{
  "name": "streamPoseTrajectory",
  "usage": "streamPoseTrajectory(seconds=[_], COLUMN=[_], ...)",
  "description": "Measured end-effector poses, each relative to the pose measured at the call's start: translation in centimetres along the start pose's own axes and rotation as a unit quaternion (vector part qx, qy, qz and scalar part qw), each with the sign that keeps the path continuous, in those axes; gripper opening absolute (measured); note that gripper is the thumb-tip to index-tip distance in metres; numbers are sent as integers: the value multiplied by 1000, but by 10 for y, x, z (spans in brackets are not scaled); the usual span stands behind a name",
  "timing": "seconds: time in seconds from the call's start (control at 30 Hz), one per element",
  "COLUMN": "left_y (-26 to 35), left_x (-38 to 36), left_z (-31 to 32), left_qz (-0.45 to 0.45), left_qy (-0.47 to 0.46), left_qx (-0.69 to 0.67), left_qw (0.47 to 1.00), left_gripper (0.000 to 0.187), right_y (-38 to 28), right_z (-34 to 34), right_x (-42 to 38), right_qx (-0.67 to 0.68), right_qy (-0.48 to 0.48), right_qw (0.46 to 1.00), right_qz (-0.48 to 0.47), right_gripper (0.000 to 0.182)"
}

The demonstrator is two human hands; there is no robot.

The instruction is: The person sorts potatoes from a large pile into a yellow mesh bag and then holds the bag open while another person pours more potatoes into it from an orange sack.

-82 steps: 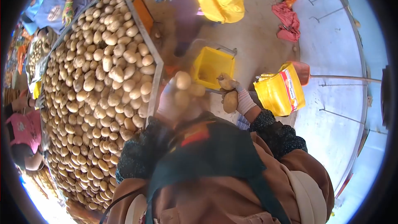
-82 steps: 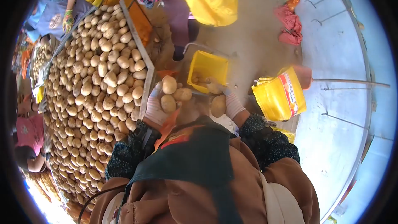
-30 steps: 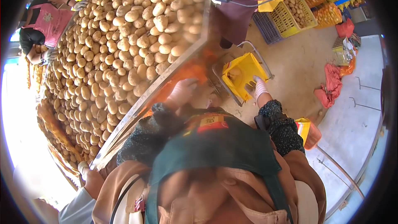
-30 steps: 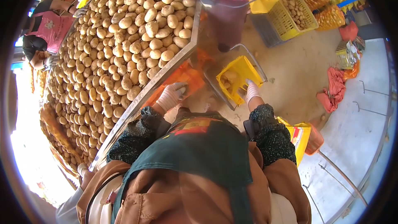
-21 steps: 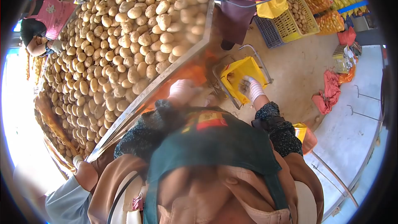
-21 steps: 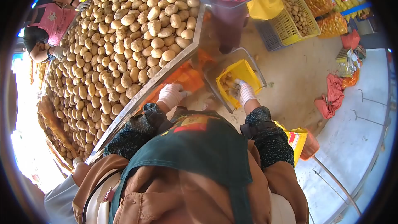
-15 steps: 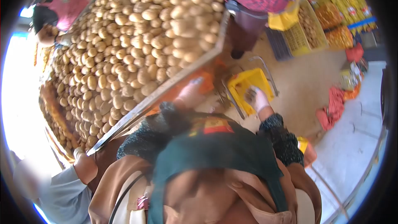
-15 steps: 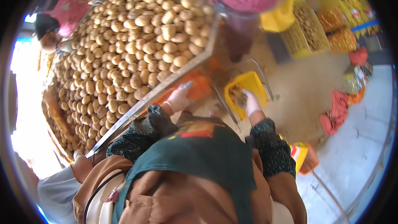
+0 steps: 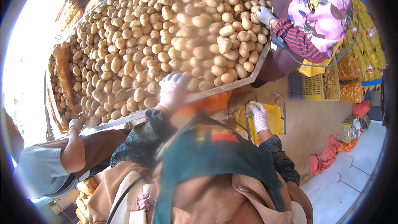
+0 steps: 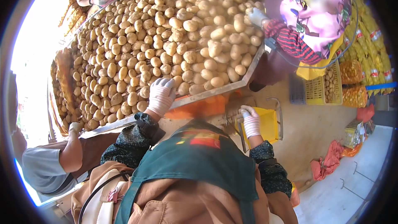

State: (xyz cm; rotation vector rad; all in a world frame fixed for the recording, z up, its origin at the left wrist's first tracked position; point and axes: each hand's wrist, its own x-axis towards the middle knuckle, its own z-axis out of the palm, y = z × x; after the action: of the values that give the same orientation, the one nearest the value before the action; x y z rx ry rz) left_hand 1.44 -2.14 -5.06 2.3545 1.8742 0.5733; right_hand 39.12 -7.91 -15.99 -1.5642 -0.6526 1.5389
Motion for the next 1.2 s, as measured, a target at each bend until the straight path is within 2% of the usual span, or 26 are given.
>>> streamPoseTrajectory(seconds=[0.1,0.2,0.23,0.33,0.37,0.47,0.5,0.6,0.63,0.67,0.7,0.73,0.77,0.8,0.83,0.87,0.9,0.93,0.97,1.0,1.07,1.1,1.13,1.2], left_y=[-19,-13,-8,4,1,-2,-10,-41,-45,-56,-64,-79,-95,-110,-110,-122,-130,-141,-153,-164,-146,-134,-137,-144], left_x=[10,39,43,58,57,51,46,40,42,44,42,35,27,19,22,18,10,1,-8,-16,-6,2,-1,-7], left_z=[28,33,36,21,29,23,16,1,-16,-38,-53,-51,-50,-38,-58,-51,-35,-20,-6,8,-25,-46,-39,-31], left_qz=[36,3,21,21,15,68,109,69,19,18,-75,-166,-254,-332,-347,-344,-309,-299,-290,-280,-359,-406,-429,-456], left_qy=[-45,-267,-264,-346,-352,-302,-238,-123,-46,-61,-62,-60,-34,-4,22,32,66,68,70,72,61,67,67,55], left_qx=[83,144,186,137,120,106,62,-108,-197,-258,-363,-474,-574,-670,-732,-750,-730,-735,-739,-744,-846,-870,-857,-848], left_qw=[995,953,946,928,928,945,963,984,979,964,927,863,778,664,587,564,606,605,604,603,389,271,276,265], left_gripper=[31,37,34,28,24,27,33,41,44,53,57,61,65,69,67,64,61,58,54,50,41,37,35,41], right_y=[-34,-58,-65,-81,-89,-104,-113,-141,-145,-145,-145,-144,-142,-141,-144,-145,-148,-149,-142,-120,-92,-103,-109,-124], right_z=[45,86,97,135,148,180,190,221,230,239,248,258,267,275,288,293,298,306,316,330,364,388,403,408], right_x=[-2,11,14,25,26,34,41,72,84,96,108,119,130,135,130,129,131,135,134,151,135,108,91,63], right_qx=[-69,-133,-166,-223,-274,-291,-313,-454,-478,-501,-524,-563,-600,-636,-667,-656,-649,-641,-610,-583,-504,-493,-482,-554], right_qy=[-36,-90,-99,-135,-146,-139,-139,-104,-96,-87,-78,-78,-79,-79,-65,-82,-100,-119,-132,-191,-267,-286,-303,-258], right_qw=[996,981,974,945,915,903,898,778,777,776,774,751,727,701,691,700,706,711,701,705,739,734,732,727], right_qz=[-46,-107,-117,-196,-259,-283,-277,-422,-398,-373,-348,-337,-326,-314,-273,-270,-267,-264,-344,-355,-359,-368,-374,-314], right_gripper=[23,23,22,20,19,23,27,43,51,59,68,74,81,87,79,74,68,63,48,43,41,54,67,67])
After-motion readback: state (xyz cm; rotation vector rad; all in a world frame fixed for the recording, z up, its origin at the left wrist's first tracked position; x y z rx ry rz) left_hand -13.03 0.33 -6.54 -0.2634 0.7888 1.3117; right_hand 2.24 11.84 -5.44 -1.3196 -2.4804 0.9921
